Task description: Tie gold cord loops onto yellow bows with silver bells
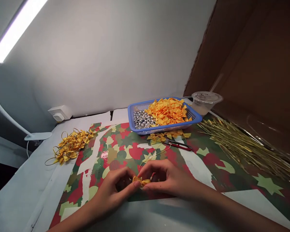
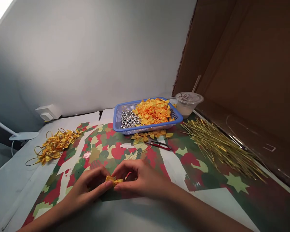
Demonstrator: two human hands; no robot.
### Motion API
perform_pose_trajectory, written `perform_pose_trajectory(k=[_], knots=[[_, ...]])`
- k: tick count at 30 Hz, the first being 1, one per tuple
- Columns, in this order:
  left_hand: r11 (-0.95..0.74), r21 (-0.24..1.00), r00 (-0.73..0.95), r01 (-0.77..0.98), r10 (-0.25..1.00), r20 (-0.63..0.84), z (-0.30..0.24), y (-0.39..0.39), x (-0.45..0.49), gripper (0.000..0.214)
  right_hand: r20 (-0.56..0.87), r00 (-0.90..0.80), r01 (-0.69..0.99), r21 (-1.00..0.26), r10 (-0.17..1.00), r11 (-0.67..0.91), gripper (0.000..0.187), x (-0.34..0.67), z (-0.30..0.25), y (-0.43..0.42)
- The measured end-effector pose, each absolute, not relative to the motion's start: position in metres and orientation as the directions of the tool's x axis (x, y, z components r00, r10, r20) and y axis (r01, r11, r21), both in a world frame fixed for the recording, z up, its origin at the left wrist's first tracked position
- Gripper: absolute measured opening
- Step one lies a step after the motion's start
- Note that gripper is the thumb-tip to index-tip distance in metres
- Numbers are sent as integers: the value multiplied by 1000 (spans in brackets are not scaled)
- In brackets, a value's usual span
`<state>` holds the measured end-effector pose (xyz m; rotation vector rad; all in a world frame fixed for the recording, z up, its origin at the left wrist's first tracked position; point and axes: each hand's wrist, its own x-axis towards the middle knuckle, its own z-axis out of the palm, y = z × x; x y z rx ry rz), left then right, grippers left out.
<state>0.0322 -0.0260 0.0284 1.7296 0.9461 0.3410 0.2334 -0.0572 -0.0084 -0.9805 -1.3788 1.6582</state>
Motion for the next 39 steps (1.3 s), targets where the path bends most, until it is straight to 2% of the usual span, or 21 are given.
perform_pose_trajectory(k=[7,14,16,19,22,27,30,32,35,39], knots=[[125,930,587,347,745,-319,26,-25,34,33,-93,-369,-58,-991,925,-123,23,235,-1,-58],[144,954,602,261,749,-278,26,-28,31,43,-53,-398,-145,-982,916,-120,18,234,-2,-60],[153,966,613,208,749,-251,25,-28,32,37,25,-406,-169,-984,913,-48,15,234,-5,-60],[253,961,643,115,718,-266,22,-30,35,29,187,-381,-142,-979,905,143,10,235,-9,-59],[342,935,651,90,690,-315,19,-32,38,31,235,-354,-78,-972,905,222,13,237,-11,-57],[338,938,539,84,776,-328,19,-30,40,25,147,-359,-92,-988,922,122,18,236,-11,-60],[345,936,428,71,837,-341,21,-29,42,30,-3,-351,-159,-985,936,-63,39,233,-9,-64],[349,936,379,52,860,-342,21,-29,42,33,-87,-341,-176,-972,936,-155,46,229,-7,-65],[363,931,385,21,857,-343,23,-31,43,35,-136,-305,-192,-961,943,-201,38,226,-7,-65],[360,932,471,52,813,-341,25,-33,43,29,-187,-300,-198,-947,935,-253,33,226,-9,-63]])
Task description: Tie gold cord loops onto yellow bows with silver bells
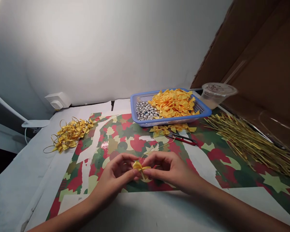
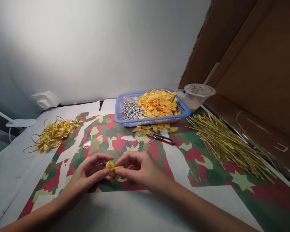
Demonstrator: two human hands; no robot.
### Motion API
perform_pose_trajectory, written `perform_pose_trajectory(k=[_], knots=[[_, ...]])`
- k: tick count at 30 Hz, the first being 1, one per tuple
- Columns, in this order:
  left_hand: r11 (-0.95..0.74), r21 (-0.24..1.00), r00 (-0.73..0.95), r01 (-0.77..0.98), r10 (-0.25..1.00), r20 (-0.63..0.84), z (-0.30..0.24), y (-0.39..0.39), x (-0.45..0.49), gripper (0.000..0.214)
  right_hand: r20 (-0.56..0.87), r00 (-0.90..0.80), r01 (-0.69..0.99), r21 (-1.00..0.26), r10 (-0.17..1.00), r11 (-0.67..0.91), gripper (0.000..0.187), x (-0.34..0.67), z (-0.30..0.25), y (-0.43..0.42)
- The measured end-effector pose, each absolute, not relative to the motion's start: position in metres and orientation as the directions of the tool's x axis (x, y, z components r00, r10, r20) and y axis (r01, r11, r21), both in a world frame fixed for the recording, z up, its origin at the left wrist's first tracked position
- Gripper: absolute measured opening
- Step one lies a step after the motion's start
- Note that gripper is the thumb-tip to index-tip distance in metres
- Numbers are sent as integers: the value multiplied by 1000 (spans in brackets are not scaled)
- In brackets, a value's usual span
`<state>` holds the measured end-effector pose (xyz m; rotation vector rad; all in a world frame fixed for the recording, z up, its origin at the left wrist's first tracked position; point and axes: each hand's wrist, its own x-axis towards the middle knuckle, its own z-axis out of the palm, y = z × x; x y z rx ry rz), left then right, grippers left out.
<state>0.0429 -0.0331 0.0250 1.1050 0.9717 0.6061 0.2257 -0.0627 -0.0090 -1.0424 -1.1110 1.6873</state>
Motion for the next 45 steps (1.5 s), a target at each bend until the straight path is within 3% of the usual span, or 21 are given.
perform_pose_trajectory(k=[7,35,37,40,45], knots=[[287,939,486,189,804,-344,22,-34,35,28,-214,-297,-151,-952,931,-267,28,229,-8,-63],[319,941,499,116,800,-333,23,-32,38,19,-146,-307,-282,-930,941,-236,25,233,4,-61],[421,906,542,45,751,-376,21,-31,38,13,-97,-325,-259,-947,941,-187,24,233,3,-62],[642,760,703,-100,586,-402,17,-31,39,14,23,-318,-176,-984,948,-35,23,232,0,-65],[859,495,854,-134,354,-382,14,-33,39,19,108,-324,-82,-993,940,86,22,229,-1,-68]])
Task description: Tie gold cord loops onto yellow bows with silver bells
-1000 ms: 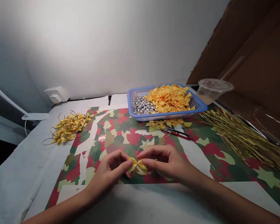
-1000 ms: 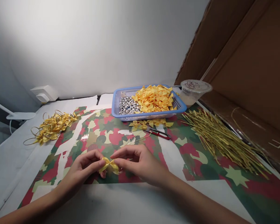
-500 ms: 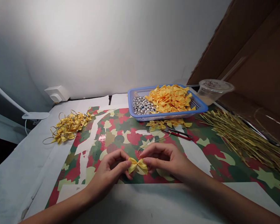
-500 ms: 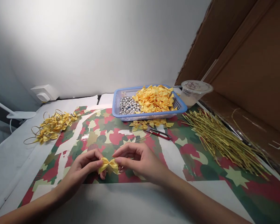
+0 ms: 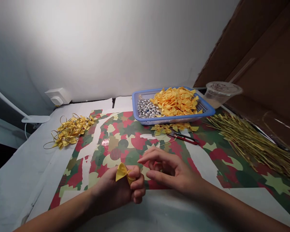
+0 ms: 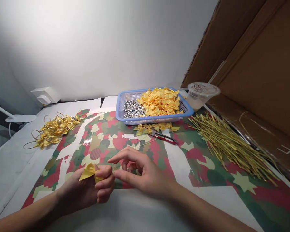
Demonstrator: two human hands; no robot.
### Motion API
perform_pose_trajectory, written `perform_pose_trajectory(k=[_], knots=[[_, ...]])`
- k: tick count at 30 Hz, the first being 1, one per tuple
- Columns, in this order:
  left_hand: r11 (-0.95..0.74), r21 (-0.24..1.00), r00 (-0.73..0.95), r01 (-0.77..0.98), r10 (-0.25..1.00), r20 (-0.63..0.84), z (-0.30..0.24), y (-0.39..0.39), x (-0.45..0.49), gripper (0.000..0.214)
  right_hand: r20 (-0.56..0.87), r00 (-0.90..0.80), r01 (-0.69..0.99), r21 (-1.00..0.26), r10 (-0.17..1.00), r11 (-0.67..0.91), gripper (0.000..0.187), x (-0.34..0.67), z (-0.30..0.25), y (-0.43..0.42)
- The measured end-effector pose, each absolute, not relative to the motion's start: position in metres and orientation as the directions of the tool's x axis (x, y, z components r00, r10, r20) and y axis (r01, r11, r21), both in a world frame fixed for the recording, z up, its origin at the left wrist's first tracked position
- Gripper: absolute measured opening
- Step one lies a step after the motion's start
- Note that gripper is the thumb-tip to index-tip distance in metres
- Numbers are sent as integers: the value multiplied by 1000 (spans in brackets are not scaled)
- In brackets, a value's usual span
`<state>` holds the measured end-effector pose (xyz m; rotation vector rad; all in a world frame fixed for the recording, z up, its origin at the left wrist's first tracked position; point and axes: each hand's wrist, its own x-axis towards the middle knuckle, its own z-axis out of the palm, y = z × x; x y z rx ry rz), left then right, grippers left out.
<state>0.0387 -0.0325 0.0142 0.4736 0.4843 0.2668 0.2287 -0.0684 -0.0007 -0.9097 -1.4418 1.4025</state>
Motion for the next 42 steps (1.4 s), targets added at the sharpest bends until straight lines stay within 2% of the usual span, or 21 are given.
perform_pose_trajectory(k=[2,5,9,13,17,21,27,31,35,39,42], knots=[[869,476,880,-134,326,-346,14,-34,39,20,112,-337,-79,-993,935,90,23,228,-1,-69],[850,511,890,-132,328,-316,12,-35,39,16,104,-351,-67,-994,931,86,22,229,0,-71],[843,522,871,-128,347,-348,8,-35,41,7,114,-363,-66,-993,925,97,17,228,3,-74],[840,531,855,-109,352,-381,4,-35,42,10,149,-380,-71,-989,913,132,16,225,7,-76],[806,591,829,-30,350,-436,6,-36,44,15,167,-381,-31,-985,910,168,13,220,5,-79],[759,650,795,33,374,-477,12,-39,47,6,106,-336,-23,-994,936,105,9,214,0,-78],[723,688,772,73,396,-498,17,-40,44,19,31,-371,-84,-996,928,-1,16,214,3,-76],[548,807,750,220,435,-499,28,-35,38,15,-36,-440,-224,-963,897,-148,21,219,4,-76],[243,900,630,362,647,-429,37,-30,31,29,-102,-444,-252,-939,890,-233,24,223,3,-74],[62,930,706,363,633,-318,38,-29,30,34,-124,-442,-212,-948,889,-238,27,223,3,-71],[-32,927,721,374,638,-269,36,-30,31,31,-103,-397,-139,-975,912,-171,27,228,3,-67]])
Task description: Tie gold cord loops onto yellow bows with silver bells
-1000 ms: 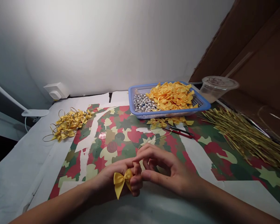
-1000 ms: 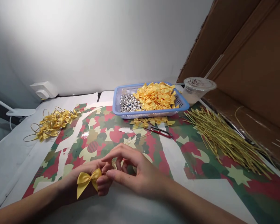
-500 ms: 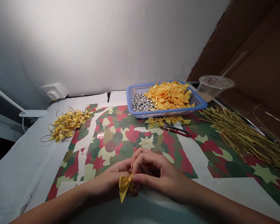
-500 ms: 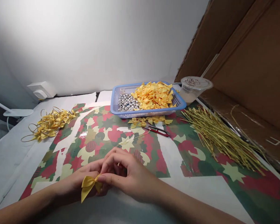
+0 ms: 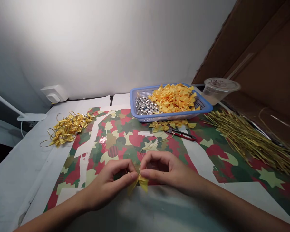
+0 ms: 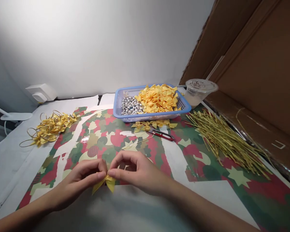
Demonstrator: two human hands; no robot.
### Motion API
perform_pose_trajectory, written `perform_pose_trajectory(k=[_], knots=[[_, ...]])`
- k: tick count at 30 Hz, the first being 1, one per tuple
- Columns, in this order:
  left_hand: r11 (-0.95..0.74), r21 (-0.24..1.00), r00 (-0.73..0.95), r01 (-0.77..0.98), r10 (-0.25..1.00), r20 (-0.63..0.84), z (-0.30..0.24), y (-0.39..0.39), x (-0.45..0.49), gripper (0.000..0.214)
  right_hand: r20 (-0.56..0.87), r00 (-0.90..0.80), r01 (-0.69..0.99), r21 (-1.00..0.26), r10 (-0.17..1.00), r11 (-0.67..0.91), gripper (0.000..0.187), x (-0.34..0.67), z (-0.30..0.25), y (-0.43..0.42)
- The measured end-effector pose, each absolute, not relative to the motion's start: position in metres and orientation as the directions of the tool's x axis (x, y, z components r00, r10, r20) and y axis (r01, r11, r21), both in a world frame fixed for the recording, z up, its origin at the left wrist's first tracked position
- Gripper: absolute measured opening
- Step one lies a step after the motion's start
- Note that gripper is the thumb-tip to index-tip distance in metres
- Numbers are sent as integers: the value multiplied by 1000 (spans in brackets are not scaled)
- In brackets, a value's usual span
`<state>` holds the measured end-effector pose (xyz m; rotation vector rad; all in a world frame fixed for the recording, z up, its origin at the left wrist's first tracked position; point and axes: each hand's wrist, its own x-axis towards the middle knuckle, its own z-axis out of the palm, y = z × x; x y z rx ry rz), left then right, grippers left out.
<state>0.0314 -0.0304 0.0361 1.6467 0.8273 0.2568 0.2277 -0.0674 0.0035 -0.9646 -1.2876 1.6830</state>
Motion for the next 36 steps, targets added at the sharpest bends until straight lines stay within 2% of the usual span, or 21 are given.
perform_pose_trajectory(k=[3,4,6,8,10,15,18,23,31,36], knots=[[-16,923,658,385,706,-262,33,-31,32,31,-23,-229,99,-995,973,0,24,243,3,-61],[-8,921,628,388,734,-258,32,-31,32,31,41,-158,224,-972,987,76,21,250,3,-58],[3,921,579,390,777,-248,30,-31,33,32,210,-60,492,-845,976,212,16,263,0,-52],[7,923,558,385,795,-239,29,-31,33,32,269,-88,638,-724,959,262,14,274,-4,-46],[2,923,555,384,799,-233,28,-31,34,32,252,-136,699,-660,958,273,14,282,-7,-41],[-70,904,562,421,803,-199,23,-31,35,32,226,-148,771,-583,963,255,13,291,-6,-37],[-103,895,566,433,804,-181,19,-31,36,31,229,-167,764,-584,959,273,12,290,-7,-39],[-119,886,554,449,815,-171,19,-30,37,31,150,-266,740,-601,952,301,14,281,-10,-43],[-125,887,554,445,816,-163,18,-32,37,31,176,-299,720,-604,938,342,43,279,-9,-47],[-136,891,553,434,821,-144,19,-31,38,31,243,-141,713,-648,960,269,20,267,-12,-47]])
